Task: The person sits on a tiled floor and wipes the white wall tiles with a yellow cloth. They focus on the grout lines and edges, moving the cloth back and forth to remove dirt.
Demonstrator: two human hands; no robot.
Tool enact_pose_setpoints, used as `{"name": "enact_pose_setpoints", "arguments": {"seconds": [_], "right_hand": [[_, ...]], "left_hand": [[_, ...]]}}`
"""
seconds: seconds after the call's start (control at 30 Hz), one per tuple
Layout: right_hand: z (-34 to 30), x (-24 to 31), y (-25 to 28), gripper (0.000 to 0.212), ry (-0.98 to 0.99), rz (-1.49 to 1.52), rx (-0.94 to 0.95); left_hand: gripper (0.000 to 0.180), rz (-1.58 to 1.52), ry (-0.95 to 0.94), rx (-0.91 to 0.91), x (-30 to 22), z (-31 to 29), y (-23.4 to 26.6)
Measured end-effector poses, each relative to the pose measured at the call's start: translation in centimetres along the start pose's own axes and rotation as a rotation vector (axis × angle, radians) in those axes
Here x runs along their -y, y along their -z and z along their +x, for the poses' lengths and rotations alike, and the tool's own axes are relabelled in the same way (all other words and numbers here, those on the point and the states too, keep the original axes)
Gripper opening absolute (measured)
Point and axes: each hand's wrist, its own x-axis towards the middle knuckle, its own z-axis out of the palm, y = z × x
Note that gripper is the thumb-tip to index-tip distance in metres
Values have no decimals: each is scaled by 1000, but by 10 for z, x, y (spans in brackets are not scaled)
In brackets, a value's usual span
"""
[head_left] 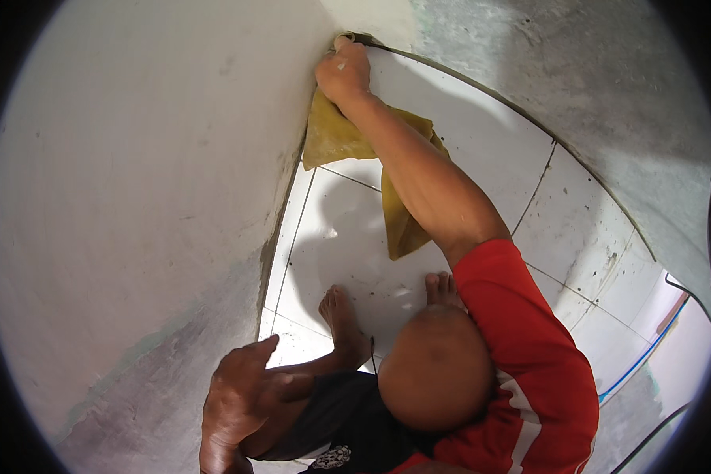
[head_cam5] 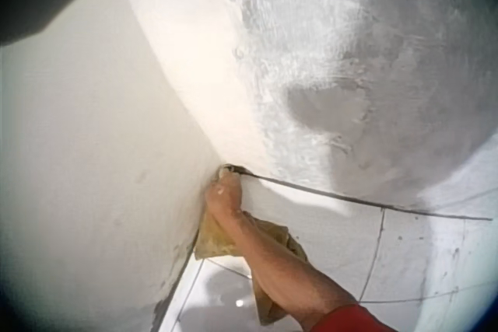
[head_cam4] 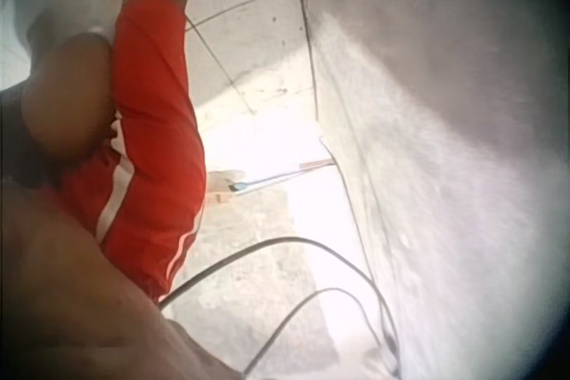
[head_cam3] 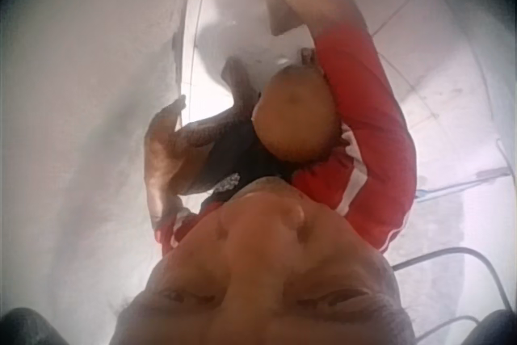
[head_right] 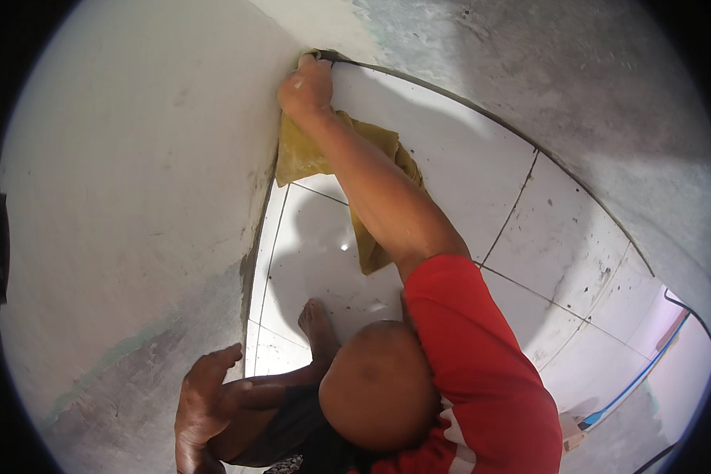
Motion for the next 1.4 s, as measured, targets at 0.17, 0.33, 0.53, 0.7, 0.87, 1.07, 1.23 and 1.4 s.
{"name": "enact_pose_setpoints", "arguments": {"seconds": [0.17, 0.33, 0.53, 0.7, 0.87, 1.07, 1.23, 1.4], "right_hand": [[-41, -9, -20, 17, 217, -49, -63], [12, -27, -1, 23, 81, -101, -123], [-121, -26, 117, 19, -527, 673, 831], [-219, 0, 409, 37, -226, 710, 727], [-296, 24, 404, 47, -223, -290, 208], [-296, -147, 290, 41, 23, -1169, -15], [-161, -154, 342, 28, 120, -1131, -315], [-244, -170, 316, 34, 131, -1132, -51]], "left_hand": [[51, 32, 20, 76, 3, -4, 12], [55, -3, -74, 24, 5, 3, 6], [43, 131, 102, 51, -3, -12, 14], [51, 37, -80, -11, -8, 14, 21], [60, 138, -277, 55, -12, 36, 35], [47, 104, -182, 99, -20, 25, 35], [47, 84, -97, 83, -27, 25, 31], [46, 140, -46, 142, -31, 27, 37]]}}
